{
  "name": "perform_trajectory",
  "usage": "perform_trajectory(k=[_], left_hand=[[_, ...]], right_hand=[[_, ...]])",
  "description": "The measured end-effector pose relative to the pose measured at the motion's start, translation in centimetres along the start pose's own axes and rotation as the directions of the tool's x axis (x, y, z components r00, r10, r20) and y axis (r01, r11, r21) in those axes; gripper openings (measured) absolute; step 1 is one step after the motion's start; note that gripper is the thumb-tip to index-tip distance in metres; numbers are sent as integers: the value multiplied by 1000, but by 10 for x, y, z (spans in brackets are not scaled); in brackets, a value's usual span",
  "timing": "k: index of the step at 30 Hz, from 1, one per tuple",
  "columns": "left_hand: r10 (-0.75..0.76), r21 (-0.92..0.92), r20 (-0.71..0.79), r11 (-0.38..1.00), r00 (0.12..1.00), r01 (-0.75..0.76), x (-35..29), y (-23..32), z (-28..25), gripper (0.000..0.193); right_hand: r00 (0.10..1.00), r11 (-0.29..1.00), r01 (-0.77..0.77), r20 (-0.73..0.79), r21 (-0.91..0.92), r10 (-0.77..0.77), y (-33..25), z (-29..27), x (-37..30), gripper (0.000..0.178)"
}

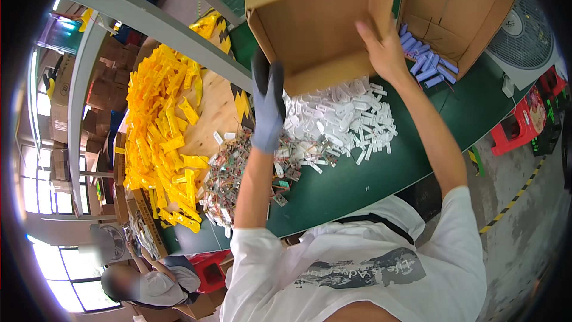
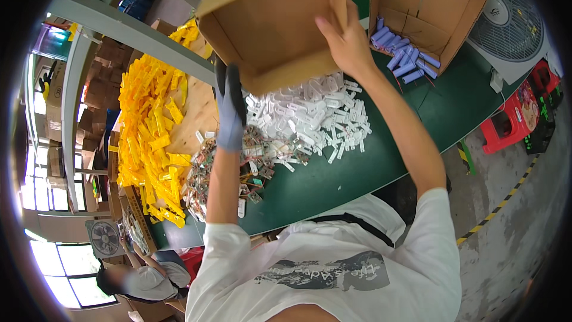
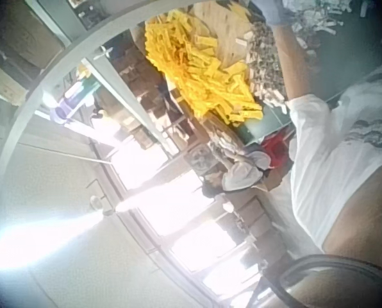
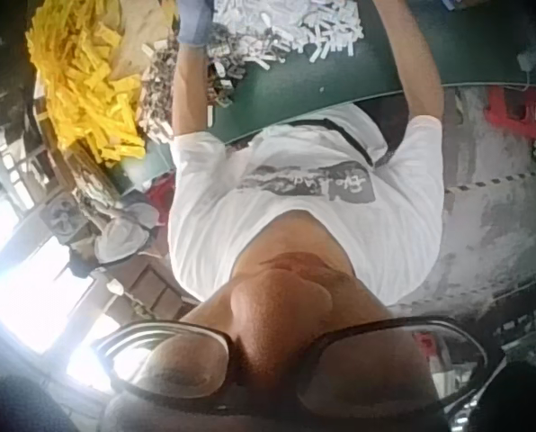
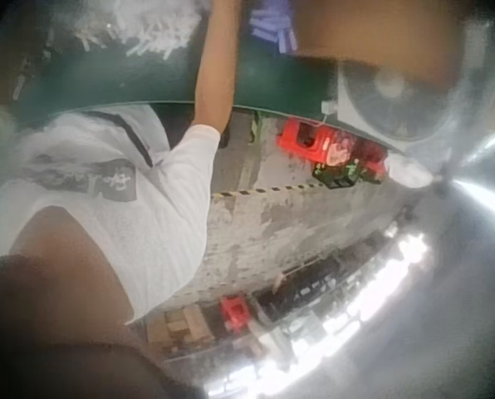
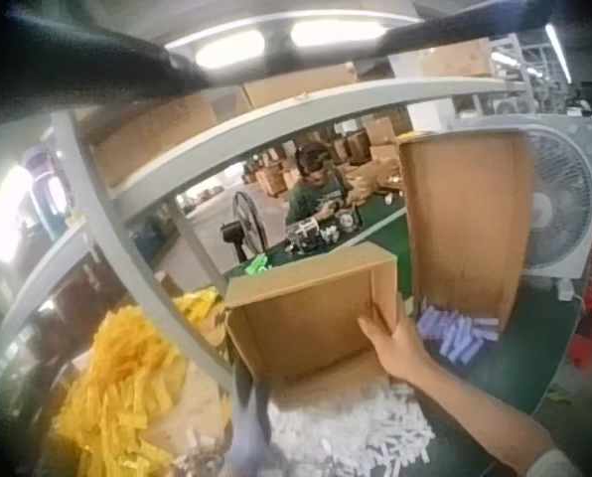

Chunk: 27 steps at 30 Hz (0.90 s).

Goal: The person is assembling small electronic components into a yellow plastic housing, likely for portable power banks or lights.

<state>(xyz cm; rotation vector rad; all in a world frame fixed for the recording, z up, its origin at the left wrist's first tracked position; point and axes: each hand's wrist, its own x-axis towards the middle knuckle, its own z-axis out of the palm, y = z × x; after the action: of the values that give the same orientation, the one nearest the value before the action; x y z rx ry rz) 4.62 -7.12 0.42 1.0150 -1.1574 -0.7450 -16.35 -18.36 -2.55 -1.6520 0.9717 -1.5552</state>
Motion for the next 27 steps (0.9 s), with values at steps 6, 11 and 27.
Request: perform_trajectory(k=[6, 11, 27], left_hand=[[251, 481, -40, 853, 967, -202, 89, -69, -26, 58], [111, 634, -191, 773, 975, 37, 91, -120, -48, 51], [-50, 579, -550, 697, 834, 424, 39, -143, -40, 35]], right_hand=[[939, 982, 117, 338, -147, -61, 76, 36, 63, 48], [902, 969, 82, 432, -232, 27, 113, 60, 57, 49], [881, 902, 129, 466, -412, 87, 128, 78, 38, 44]])
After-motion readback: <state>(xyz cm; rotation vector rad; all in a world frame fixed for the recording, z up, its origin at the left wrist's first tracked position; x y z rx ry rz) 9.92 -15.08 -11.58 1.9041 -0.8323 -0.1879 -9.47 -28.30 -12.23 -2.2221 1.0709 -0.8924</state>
